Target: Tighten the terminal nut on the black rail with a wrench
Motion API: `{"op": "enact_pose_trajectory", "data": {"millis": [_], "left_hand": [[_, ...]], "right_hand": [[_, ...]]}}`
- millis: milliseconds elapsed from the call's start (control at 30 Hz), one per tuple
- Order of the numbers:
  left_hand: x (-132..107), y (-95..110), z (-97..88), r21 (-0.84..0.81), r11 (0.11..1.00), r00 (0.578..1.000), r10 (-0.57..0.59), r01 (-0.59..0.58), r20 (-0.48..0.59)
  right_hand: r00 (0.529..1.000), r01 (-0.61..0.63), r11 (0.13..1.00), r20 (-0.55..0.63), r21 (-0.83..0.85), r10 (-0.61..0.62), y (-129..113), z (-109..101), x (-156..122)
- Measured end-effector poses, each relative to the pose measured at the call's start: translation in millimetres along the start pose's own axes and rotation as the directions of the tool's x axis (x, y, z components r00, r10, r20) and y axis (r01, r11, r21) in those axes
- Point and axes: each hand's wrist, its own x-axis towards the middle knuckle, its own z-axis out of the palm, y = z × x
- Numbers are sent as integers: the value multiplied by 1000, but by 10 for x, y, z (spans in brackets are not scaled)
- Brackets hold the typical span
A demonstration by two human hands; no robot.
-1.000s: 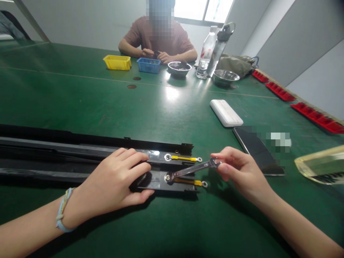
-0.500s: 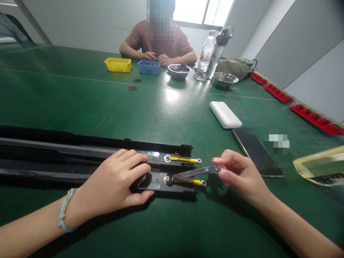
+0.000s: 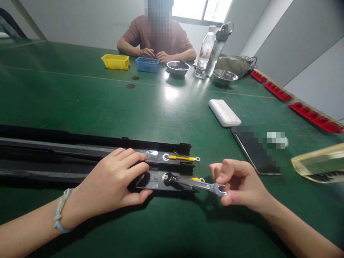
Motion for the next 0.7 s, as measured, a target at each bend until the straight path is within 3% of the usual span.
{"op": "enact_pose_trajectory", "data": {"millis": [433,700], "left_hand": [[-82,70,-44,0,1000,1000,-2,2,-2],[-62,7,-37,8,1000,1000,3,-3,3]], "right_hand": [[997,-36,995,-78,-90,29,-75,33,-81],[960,-134,980,-266,-145,92,-83,52,27]]}}
